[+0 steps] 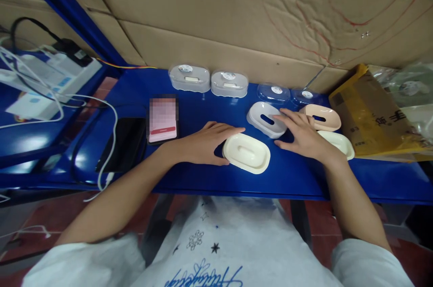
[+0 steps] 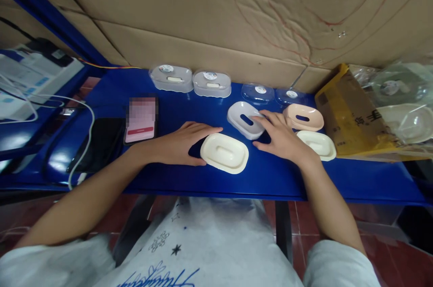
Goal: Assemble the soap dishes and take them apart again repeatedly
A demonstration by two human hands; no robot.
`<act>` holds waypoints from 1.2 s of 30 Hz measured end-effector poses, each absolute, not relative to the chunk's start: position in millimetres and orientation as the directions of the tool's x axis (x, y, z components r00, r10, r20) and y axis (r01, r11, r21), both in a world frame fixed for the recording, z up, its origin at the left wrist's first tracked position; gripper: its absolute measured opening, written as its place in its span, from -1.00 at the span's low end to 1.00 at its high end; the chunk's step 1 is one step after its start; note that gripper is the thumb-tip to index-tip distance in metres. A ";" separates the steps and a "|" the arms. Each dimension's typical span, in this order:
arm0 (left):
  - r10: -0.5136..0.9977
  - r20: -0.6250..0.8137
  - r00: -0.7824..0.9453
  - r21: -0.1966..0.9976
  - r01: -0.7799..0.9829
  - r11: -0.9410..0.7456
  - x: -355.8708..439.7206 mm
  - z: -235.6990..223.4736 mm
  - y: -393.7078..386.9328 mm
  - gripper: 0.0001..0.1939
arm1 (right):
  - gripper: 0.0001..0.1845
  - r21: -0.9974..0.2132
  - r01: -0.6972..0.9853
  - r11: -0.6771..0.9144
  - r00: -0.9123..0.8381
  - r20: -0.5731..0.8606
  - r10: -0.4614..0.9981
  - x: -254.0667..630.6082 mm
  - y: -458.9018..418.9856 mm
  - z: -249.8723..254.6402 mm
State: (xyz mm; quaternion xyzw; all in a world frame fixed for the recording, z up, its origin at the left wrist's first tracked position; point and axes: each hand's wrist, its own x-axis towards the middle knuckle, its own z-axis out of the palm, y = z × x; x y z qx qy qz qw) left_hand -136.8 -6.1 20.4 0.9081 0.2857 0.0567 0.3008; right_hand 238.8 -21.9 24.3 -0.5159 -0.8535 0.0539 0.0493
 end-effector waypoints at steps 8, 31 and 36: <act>0.602 -0.070 0.796 0.569 0.527 -0.631 -132.1 15.4 -7.9 0.16 | 0.05 -0.312 0.836 0.450 -0.421 0.162 0.893 214.0 -16.7 4.8; 0.606 -0.068 0.793 0.639 0.501 -0.584 -141.9 17.0 -7.7 0.36 | -0.26 -0.421 0.554 0.718 -0.715 0.202 0.670 176.8 -64.4 23.6; 0.612 -0.038 0.790 0.633 0.493 -0.597 -134.5 12.0 -9.0 0.19 | -0.26 -0.447 0.572 0.687 -0.723 0.119 0.680 180.0 -61.5 27.7</act>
